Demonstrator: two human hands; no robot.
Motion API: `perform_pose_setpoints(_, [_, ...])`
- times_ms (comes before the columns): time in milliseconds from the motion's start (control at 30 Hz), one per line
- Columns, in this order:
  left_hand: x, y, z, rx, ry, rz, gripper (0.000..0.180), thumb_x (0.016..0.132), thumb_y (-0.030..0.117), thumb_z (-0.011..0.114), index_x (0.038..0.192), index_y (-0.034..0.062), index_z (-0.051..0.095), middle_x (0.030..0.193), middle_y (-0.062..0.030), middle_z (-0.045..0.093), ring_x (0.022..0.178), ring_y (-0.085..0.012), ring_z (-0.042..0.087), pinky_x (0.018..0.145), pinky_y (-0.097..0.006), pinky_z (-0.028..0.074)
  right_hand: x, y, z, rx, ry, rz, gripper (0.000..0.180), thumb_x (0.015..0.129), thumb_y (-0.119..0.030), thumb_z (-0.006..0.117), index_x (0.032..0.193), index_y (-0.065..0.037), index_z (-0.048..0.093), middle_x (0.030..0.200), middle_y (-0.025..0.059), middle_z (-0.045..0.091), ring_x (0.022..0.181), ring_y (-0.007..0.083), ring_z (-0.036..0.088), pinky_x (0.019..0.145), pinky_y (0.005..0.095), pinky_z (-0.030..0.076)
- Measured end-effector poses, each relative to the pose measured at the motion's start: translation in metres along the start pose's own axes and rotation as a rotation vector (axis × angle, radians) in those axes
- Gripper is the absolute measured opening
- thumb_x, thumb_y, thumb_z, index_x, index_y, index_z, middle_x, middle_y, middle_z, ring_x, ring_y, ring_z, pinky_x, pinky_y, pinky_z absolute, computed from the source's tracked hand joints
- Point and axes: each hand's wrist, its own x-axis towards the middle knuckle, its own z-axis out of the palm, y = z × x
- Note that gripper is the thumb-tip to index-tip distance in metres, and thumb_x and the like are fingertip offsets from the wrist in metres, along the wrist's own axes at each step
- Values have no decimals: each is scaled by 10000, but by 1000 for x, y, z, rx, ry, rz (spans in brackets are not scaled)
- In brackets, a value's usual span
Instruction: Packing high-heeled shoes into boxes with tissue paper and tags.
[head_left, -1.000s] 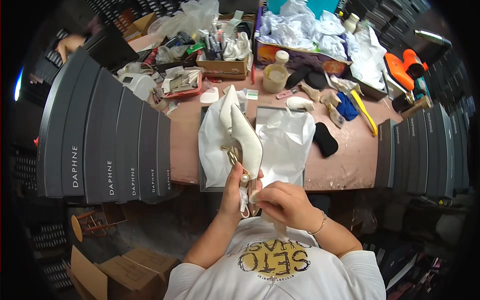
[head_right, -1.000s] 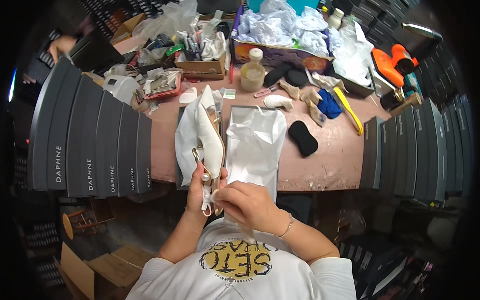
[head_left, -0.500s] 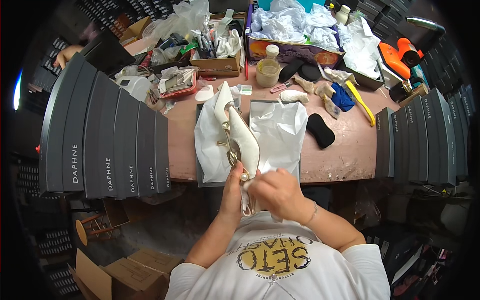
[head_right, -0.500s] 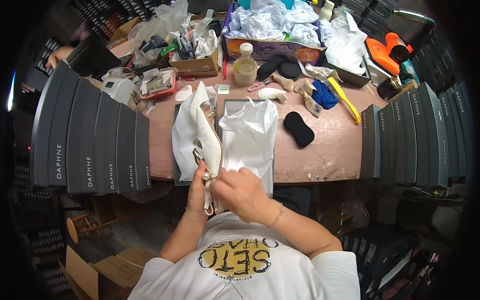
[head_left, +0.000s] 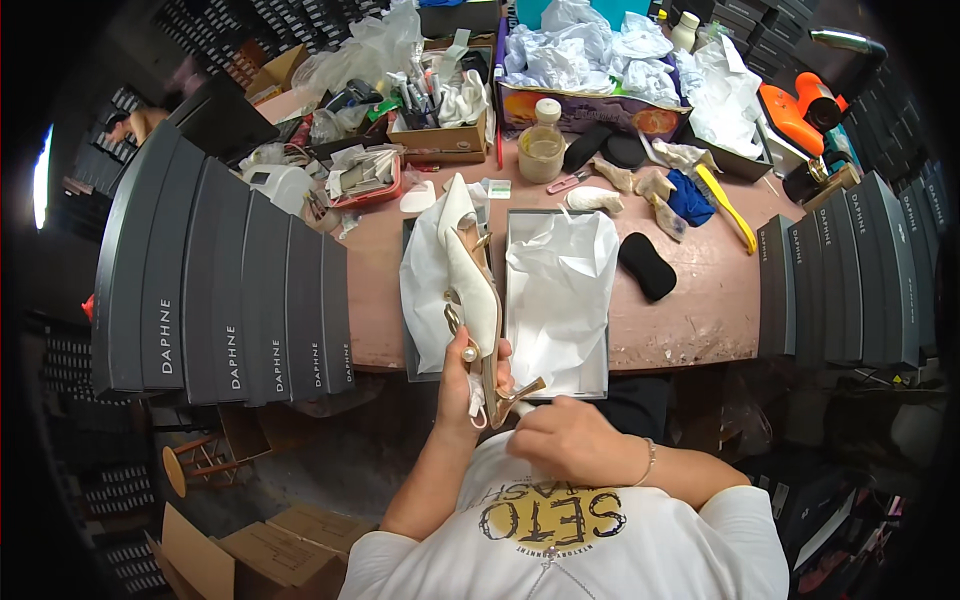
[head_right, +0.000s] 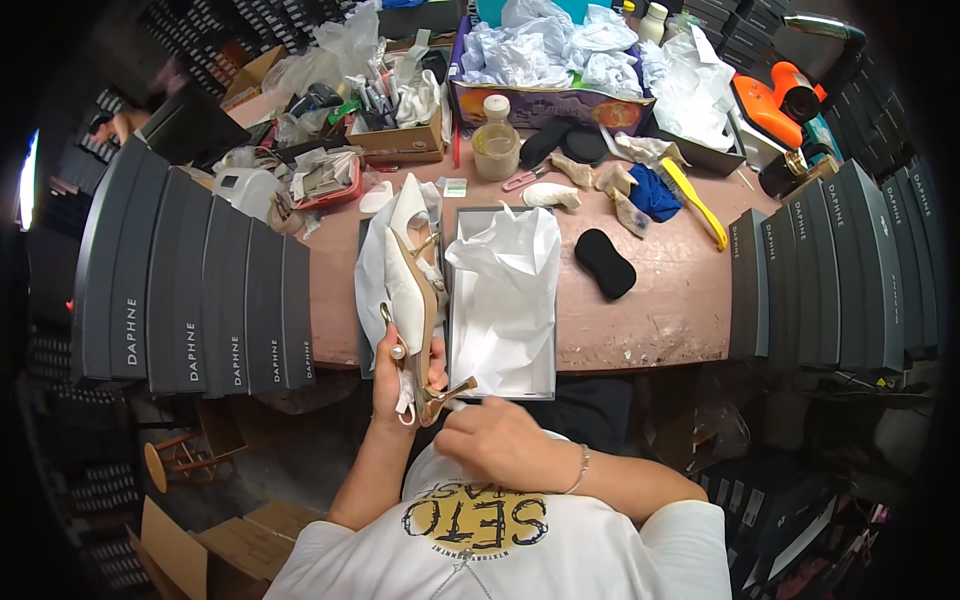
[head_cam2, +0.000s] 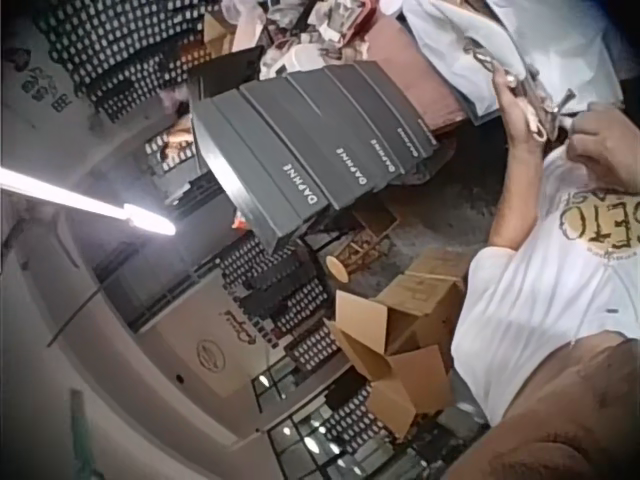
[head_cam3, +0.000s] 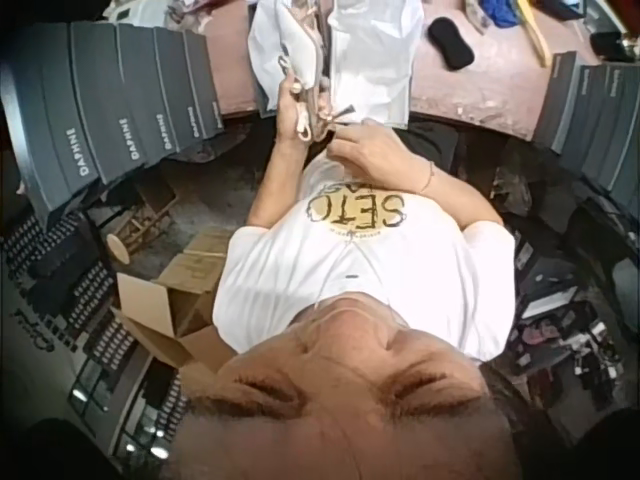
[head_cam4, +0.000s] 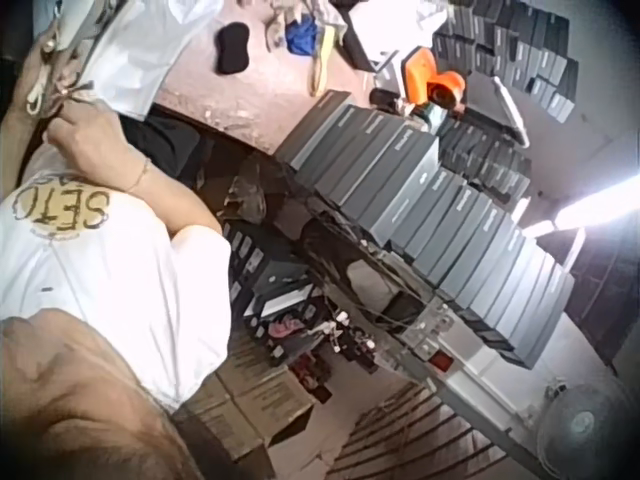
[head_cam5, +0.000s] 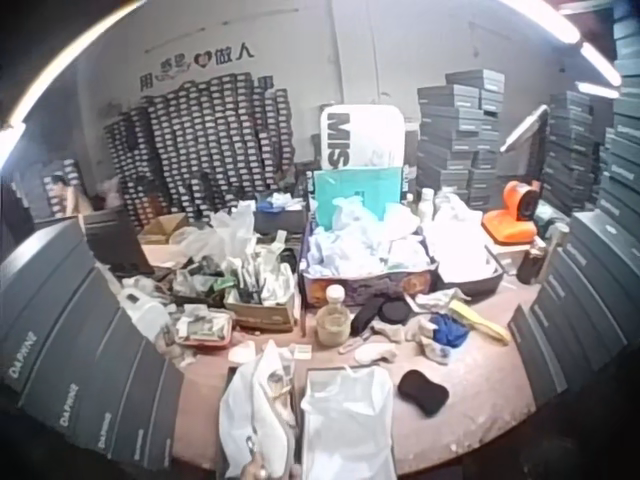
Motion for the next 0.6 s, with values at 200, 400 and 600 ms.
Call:
perform_pose_setpoints(200, [-1, 8, 6, 41, -10, 75, 588, 947, 558, 397, 904, 7, 598, 563, -76, 555, 462, -149, 551, 413, -230, 446, 2, 9, -14, 188, 311, 190, 186, 773, -71, 687, 946, -109, 628, 830, 37, 602, 712, 215, 584, 635, 349, 424])
perform_pose_setpoints(400, [-5, 1, 22, 45, 146, 121, 558, 948, 545, 411, 901, 17, 585, 548, -50, 534, 458, -118, 535, 414, -223, 436, 28, 17, 0, -140, 413, 4, 272, 738, -95, 714, 1003, -115, 658, 853, -6, 613, 680, 141, 552, 605, 298, 349])
perform_pose_setpoints(600, [-6, 4, -3, 18, -46, 51, 435, 963, 484, 443, 1012, 67, 557, 817, -91, 600, 582, -137, 569, 481, -245, 479, 16, 6, 21, -265, 395, -62, 333, 650, -72, 681, 981, -109, 665, 840, -45, 604, 679, 106, 539, 625, 285, 335])
